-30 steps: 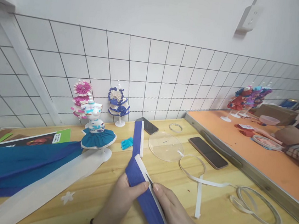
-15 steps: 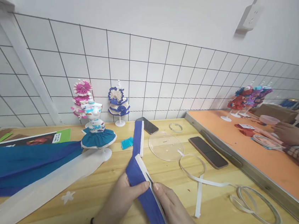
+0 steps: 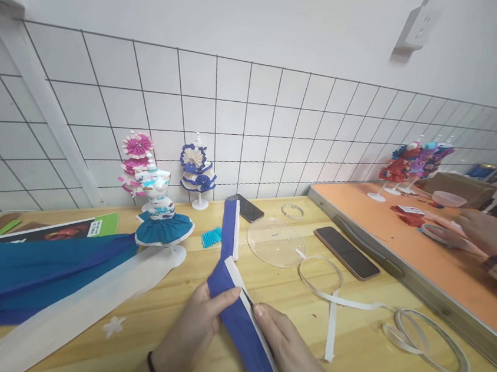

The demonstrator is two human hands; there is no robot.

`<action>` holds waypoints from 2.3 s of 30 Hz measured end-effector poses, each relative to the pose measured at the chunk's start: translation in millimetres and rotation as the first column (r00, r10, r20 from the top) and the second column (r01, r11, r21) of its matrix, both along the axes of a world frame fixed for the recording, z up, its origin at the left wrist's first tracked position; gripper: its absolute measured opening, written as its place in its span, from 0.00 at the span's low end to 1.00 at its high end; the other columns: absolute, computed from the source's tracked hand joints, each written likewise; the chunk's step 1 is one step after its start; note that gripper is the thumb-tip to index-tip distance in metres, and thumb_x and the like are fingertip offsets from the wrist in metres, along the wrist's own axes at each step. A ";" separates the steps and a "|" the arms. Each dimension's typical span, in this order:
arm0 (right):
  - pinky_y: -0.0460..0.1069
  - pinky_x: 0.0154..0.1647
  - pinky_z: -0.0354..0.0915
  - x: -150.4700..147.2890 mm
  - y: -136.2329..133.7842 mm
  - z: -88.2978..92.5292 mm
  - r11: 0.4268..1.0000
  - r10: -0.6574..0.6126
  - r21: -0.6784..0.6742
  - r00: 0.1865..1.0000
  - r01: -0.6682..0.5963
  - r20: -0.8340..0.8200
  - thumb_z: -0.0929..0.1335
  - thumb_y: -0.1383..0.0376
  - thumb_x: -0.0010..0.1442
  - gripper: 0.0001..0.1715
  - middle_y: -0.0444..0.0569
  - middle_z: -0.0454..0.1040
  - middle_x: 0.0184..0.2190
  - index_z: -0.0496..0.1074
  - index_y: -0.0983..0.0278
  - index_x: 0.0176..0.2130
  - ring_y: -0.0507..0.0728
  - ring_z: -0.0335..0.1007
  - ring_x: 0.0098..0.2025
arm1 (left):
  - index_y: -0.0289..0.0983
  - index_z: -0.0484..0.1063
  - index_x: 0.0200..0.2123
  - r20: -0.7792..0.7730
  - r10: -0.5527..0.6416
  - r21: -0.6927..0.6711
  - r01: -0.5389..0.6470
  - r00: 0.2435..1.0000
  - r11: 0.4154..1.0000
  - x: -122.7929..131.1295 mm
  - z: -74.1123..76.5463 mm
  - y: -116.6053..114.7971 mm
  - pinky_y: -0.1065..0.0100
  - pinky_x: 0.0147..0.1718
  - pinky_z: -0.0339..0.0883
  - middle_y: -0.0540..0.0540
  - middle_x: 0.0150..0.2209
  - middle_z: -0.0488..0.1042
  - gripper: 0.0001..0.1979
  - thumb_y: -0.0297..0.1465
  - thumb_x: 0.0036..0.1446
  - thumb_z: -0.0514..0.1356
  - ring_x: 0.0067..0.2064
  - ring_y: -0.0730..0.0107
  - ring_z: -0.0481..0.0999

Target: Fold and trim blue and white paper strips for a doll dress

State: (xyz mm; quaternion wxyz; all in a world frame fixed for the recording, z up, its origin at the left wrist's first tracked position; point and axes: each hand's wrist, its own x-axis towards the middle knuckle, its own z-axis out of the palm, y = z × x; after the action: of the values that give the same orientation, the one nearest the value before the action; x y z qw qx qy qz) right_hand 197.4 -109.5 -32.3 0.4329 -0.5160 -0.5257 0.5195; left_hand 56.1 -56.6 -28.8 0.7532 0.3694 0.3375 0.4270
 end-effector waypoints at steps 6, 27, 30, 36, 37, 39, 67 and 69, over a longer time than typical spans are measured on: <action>0.47 0.35 0.60 -2.3 -1.1 -3.4 0.999 0.026 -0.026 0.997 -0.027 -0.069 0.58 0.48 0.61 0.26 0.45 0.68 0.26 0.70 0.66 0.30 0.55 0.63 0.34 | 0.36 0.74 0.29 0.024 0.038 0.034 -0.038 0.999 0.999 1.0 -0.2 3.0 0.71 0.33 0.66 0.51 0.27 0.74 0.06 0.29 0.44 0.66 0.29 0.73 0.71; 0.51 0.45 0.61 -0.7 -1.7 -5.0 0.992 -0.073 -0.112 0.993 0.063 -0.091 0.58 0.46 0.60 0.28 0.48 0.74 0.34 0.73 0.65 0.37 0.59 0.67 0.42 | 0.35 0.72 0.38 -0.159 0.063 0.130 -0.042 0.985 0.991 10.4 -3.9 -3.2 0.68 0.34 0.67 0.45 0.36 0.77 0.16 0.30 0.43 0.66 0.36 0.65 0.74; 0.51 0.45 0.61 -1.2 -1.1 -4.4 0.994 -0.065 -0.098 0.994 0.056 -0.091 0.58 0.47 0.60 0.28 0.48 0.74 0.34 0.73 0.65 0.38 0.59 0.67 0.41 | 0.35 0.72 0.38 -0.170 0.067 0.130 -0.045 0.983 0.990 11.1 -2.6 -3.8 0.68 0.34 0.67 0.45 0.35 0.77 0.15 0.30 0.44 0.66 0.37 0.65 0.74; 0.51 0.48 0.58 -1.4 -1.3 -0.1 0.996 -0.057 -0.074 0.995 0.051 -0.084 0.58 0.48 0.61 0.27 0.49 0.74 0.40 0.72 0.65 0.42 0.59 0.65 0.45 | 0.35 0.71 0.38 -0.154 0.047 0.132 -0.026 0.987 0.991 11.0 -3.1 -4.4 0.69 0.34 0.67 0.46 0.35 0.77 0.14 0.30 0.46 0.65 0.37 0.66 0.74; 0.51 0.49 0.58 -1.4 -1.1 0.4 0.997 -0.053 -0.065 0.995 0.048 -0.087 0.58 0.48 0.61 0.27 0.49 0.74 0.41 0.72 0.65 0.43 0.59 0.65 0.45 | 0.35 0.71 0.38 -0.145 0.045 0.130 -0.026 0.988 0.991 11.0 -3.5 -4.4 0.69 0.34 0.67 0.46 0.35 0.77 0.14 0.30 0.46 0.65 0.36 0.66 0.74; 0.50 0.49 0.58 -1.5 -0.6 1.5 0.999 -0.029 -0.038 0.994 0.025 -0.105 0.58 0.50 0.62 0.27 0.49 0.74 0.42 0.72 0.65 0.43 0.59 0.65 0.46 | 0.35 0.71 0.38 -0.127 0.041 0.124 -0.025 0.991 0.992 11.1 -4.0 -4.6 0.68 0.35 0.67 0.46 0.35 0.77 0.14 0.29 0.46 0.65 0.36 0.67 0.74; 0.48 0.44 0.60 -4.1 0.3 -3.8 0.999 -0.028 0.041 0.986 0.035 -0.163 0.58 0.53 0.64 0.23 0.47 0.73 0.34 0.72 0.66 0.37 0.56 0.66 0.41 | 0.33 0.71 0.37 -0.100 0.032 0.088 -0.023 0.994 0.996 11.9 -2.6 -4.1 0.66 0.36 0.67 0.44 0.34 0.77 0.16 0.29 0.43 0.67 0.35 0.67 0.73; 0.48 0.44 0.60 -4.8 0.2 -2.7 0.999 -0.029 0.040 0.987 0.036 -0.160 0.57 0.53 0.64 0.23 0.47 0.73 0.34 0.71 0.66 0.36 0.57 0.66 0.41 | 0.33 0.72 0.37 -0.099 0.025 0.083 -0.016 0.995 0.996 12.0 -0.8 -4.5 0.66 0.36 0.67 0.44 0.34 0.77 0.16 0.30 0.42 0.67 0.35 0.66 0.73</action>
State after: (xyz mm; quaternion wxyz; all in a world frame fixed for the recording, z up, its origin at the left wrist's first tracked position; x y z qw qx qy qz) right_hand 192.6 -109.3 -35.0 0.4927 -0.4721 -0.4921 0.5405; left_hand 68.1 -61.1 -29.6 0.7152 0.4174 0.3606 0.4292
